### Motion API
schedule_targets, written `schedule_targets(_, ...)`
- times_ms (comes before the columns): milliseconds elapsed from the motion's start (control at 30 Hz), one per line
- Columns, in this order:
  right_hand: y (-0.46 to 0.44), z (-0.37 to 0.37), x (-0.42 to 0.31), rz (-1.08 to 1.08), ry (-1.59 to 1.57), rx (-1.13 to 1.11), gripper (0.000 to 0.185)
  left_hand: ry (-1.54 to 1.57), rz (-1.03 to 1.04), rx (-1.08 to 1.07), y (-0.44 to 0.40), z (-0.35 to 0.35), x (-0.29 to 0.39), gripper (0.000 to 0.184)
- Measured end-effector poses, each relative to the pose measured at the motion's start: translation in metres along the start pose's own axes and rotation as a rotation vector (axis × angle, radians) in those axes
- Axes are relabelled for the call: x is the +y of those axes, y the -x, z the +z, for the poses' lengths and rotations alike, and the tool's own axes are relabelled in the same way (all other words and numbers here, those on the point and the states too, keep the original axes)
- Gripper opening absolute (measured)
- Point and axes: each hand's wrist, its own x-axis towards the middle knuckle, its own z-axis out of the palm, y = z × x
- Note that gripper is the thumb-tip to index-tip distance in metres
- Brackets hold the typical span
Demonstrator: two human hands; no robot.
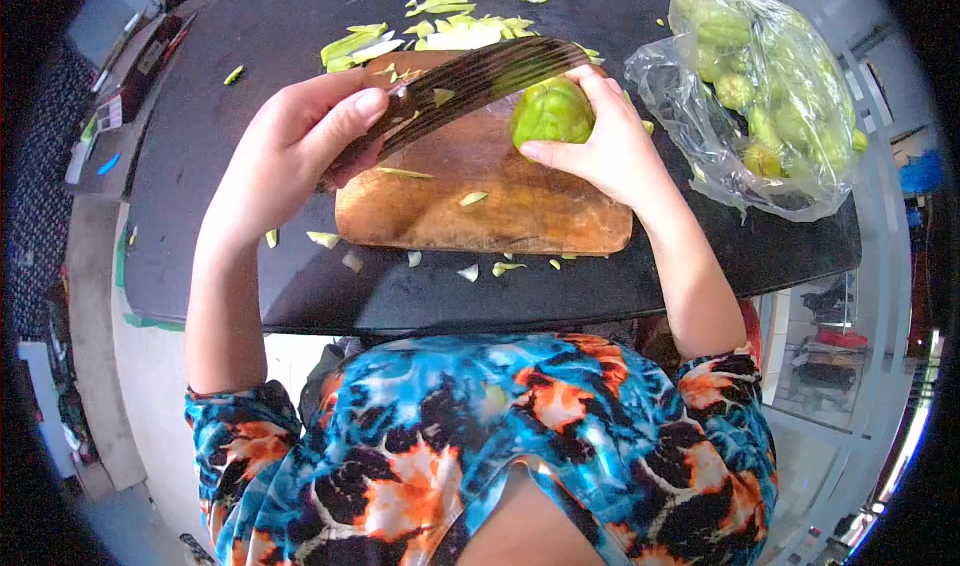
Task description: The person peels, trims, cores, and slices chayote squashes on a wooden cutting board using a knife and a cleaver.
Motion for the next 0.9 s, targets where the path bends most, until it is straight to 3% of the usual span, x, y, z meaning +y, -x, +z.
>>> schedule_targets(400, 0.008, 0.012, 0.005, 0.012, 0.096, 0.147, 0.074, 0.018, -0.036, -0.088, -0.019, 0.012, 0.016, 0.042)
schedule_targets(500, 0.008, 0.014, 0.006, -0.021, 0.122, 0.190, 0.074, 0.022, 0.099, 0.017, -0.024, 0.019, 0.003, 0.038)
schedule_targets(533, 0.008, 0.011, 0.001, 0.016, 0.130, 0.160, 0.073, 0.078, 0.013, 0.032, -0.020, 0.022, 0.014, 0.040)
schedule_targets(733, 0.008, 0.016, 0.003, 0.043, 0.109, 0.186, 0.075, 0.000, 0.059, 0.062, -0.029, 0.023, 0.007, 0.041)
schedule_targets(900, 0.011, 0.021, 0.011, 0.010, 0.124, 0.231, 0.078, 0.061, -0.033, -0.010, -0.028, 0.028, 0.013, 0.044)
